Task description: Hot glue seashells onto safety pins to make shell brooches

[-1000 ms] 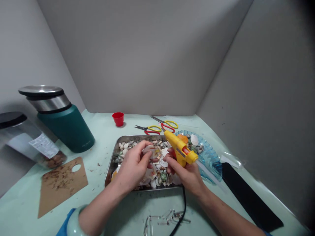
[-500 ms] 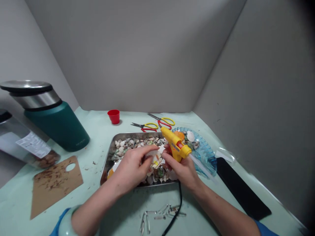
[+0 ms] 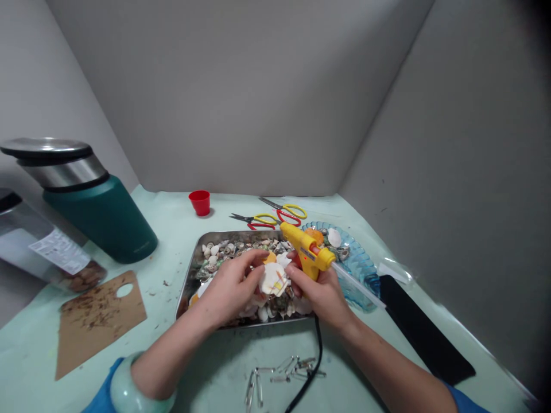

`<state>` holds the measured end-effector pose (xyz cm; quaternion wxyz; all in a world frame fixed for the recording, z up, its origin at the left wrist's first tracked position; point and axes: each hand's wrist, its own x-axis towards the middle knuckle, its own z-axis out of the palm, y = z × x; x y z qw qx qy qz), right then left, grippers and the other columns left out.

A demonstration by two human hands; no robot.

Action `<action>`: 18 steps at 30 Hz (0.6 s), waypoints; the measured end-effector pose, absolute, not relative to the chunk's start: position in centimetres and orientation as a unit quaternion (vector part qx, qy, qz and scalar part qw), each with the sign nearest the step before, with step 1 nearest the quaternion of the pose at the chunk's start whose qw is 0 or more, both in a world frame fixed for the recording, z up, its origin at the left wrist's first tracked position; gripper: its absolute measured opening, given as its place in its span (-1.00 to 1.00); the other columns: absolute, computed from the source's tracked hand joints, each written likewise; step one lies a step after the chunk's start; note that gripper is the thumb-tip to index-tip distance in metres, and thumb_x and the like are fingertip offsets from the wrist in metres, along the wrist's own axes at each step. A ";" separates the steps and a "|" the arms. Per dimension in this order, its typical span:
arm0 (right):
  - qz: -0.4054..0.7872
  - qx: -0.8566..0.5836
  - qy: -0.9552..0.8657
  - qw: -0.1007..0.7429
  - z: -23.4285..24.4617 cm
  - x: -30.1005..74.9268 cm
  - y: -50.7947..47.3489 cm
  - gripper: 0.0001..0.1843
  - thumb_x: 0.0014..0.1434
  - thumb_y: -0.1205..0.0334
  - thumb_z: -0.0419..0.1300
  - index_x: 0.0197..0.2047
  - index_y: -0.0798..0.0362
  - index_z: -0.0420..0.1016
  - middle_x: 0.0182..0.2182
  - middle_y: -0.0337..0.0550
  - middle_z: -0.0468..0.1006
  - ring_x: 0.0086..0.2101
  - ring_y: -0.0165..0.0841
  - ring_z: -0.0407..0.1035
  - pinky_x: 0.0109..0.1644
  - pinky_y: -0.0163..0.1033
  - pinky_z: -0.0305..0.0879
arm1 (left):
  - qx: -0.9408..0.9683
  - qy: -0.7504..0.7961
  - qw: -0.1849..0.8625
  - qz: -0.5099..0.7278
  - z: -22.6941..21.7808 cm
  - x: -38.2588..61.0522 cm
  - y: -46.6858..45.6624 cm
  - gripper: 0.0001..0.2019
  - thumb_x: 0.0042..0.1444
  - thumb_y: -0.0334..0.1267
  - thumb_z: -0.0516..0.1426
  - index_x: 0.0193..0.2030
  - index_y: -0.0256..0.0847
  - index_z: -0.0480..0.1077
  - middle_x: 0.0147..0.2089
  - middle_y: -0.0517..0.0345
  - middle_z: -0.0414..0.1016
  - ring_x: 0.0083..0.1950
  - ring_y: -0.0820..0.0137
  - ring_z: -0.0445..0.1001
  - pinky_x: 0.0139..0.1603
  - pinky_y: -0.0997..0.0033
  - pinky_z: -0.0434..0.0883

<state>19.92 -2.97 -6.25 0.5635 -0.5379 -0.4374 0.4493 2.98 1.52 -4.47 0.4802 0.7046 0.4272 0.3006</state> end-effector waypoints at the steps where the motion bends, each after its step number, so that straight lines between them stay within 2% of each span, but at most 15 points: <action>1: 0.450 -0.539 -0.438 0.562 -6.2 20.0 -3.0 -0.60 -0.01 0.03 0.28 -0.17 0.11 0.39 -0.62 -0.38 0.29 -0.64 -0.51 0.14 -0.55 -0.34 0.13 | 0.706 0.428 0.476 0.303 -4.5 3.0 1.6 -0.67 0.07 -0.24 0.04 -0.01 -0.11 0.41 -0.25 0.12 0.51 -0.44 0.39 0.46 -0.40 0.45 0.35; 5: 0.454 -0.534 -0.444 0.558 -6.2 20.0 -3.0 -0.61 0.02 0.05 0.26 -0.16 0.12 0.38 -0.65 -0.40 0.28 -0.63 -0.51 0.14 -0.53 -0.35 0.12 | 0.700 0.427 0.481 0.310 -4.2 3.0 1.7 -0.68 0.04 -0.28 0.07 -0.04 -0.13 0.42 -0.20 0.08 0.51 -0.36 0.38 0.45 -0.36 0.44 0.37; 8: 0.451 -0.535 -0.447 0.558 -6.2 20.0 -3.1 -0.63 0.03 0.06 0.26 -0.17 0.12 0.38 -0.66 -0.40 0.28 -0.64 -0.52 0.14 -0.53 -0.36 0.11 | 0.651 0.425 0.552 0.302 -3.9 3.2 1.6 -0.66 0.03 -0.25 0.10 -0.01 -0.21 0.37 -0.29 0.09 0.47 -0.43 0.40 0.40 -0.50 0.46 0.37; 12: 0.454 -0.539 -0.445 0.552 -6.1 20.0 -3.1 -0.65 0.04 0.07 0.25 -0.16 0.11 0.37 -0.65 -0.40 0.29 -0.64 -0.51 0.14 -0.53 -0.35 0.12 | 0.588 0.420 0.625 0.295 -3.7 3.8 1.1 -0.63 -0.06 -0.26 0.20 -0.06 -0.26 0.36 -0.25 0.07 0.44 -0.37 0.40 0.42 -0.49 0.45 0.42; 15: 0.454 -0.538 -0.448 0.550 -6.2 20.0 -3.0 -0.64 0.04 0.07 0.25 -0.15 0.11 0.37 -0.65 -0.41 0.29 -0.64 -0.51 0.15 -0.53 -0.35 0.13 | 0.573 0.424 0.649 0.265 -4.0 4.0 0.9 -0.69 -0.09 -0.29 0.22 -0.15 -0.24 0.36 -0.34 0.14 0.45 -0.48 0.48 0.38 -0.56 0.51 0.36; 18: 0.462 -0.536 -0.441 0.553 -6.3 19.9 -3.0 -0.62 0.02 0.06 0.26 -0.15 0.11 0.37 -0.64 -0.40 0.29 -0.64 -0.50 0.15 -0.53 -0.34 0.13 | 0.575 0.417 0.659 0.247 -4.7 4.2 0.8 -0.78 -0.08 -0.29 0.21 -0.28 -0.19 0.28 -0.47 0.29 0.37 -0.63 0.56 0.25 -0.67 0.57 0.25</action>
